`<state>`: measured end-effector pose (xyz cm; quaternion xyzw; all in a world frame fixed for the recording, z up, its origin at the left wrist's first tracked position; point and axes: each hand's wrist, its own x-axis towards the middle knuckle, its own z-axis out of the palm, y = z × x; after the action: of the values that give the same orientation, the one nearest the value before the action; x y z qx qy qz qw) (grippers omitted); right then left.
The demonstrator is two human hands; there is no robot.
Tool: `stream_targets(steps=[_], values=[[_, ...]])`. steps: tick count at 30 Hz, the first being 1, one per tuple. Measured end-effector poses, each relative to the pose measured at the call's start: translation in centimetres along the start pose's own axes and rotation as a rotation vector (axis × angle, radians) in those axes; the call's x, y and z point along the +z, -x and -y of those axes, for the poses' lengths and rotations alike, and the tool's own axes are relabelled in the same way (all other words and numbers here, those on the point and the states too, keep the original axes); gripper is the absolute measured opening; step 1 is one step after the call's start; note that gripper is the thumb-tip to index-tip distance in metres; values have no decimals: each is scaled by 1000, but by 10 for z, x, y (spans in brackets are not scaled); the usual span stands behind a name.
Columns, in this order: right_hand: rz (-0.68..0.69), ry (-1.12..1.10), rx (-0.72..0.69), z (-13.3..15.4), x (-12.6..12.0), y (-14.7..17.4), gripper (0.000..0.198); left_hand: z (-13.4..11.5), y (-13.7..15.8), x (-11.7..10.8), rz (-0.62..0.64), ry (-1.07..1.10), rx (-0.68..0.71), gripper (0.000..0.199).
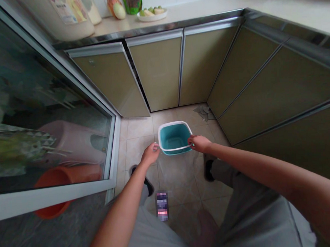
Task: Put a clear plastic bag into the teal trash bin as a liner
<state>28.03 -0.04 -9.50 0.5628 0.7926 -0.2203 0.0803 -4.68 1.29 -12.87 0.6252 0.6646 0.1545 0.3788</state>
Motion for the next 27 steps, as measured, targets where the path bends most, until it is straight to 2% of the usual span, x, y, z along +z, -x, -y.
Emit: stream_targets(steps=[3,6,11,14,17,19,21,24,27], values=[[91,-86,-28,1,21,1,49,-6,4,-1,16,-16,-22,28],[150,-94,-59,7,23,15,67,-17,9,-6,62,-52,-6,29],[210,-27,-43,33,4,69,59,-51,36,-27,164,-82,136,30],[306,-23,-109,55,0,110,54,-78,74,-45,239,35,252,30],[394,-36,-144,74,8,143,50,-99,119,-53,262,89,278,32],[421,-74,-145,81,18,154,42,-102,143,-44,232,72,277,33],[448,-73,-126,82,28,155,35,-94,156,-25,208,17,270,34],[422,24,-59,75,36,145,35,-69,155,10,254,-154,223,38],[336,13,-24,70,38,132,39,-45,141,33,344,-267,204,40]])
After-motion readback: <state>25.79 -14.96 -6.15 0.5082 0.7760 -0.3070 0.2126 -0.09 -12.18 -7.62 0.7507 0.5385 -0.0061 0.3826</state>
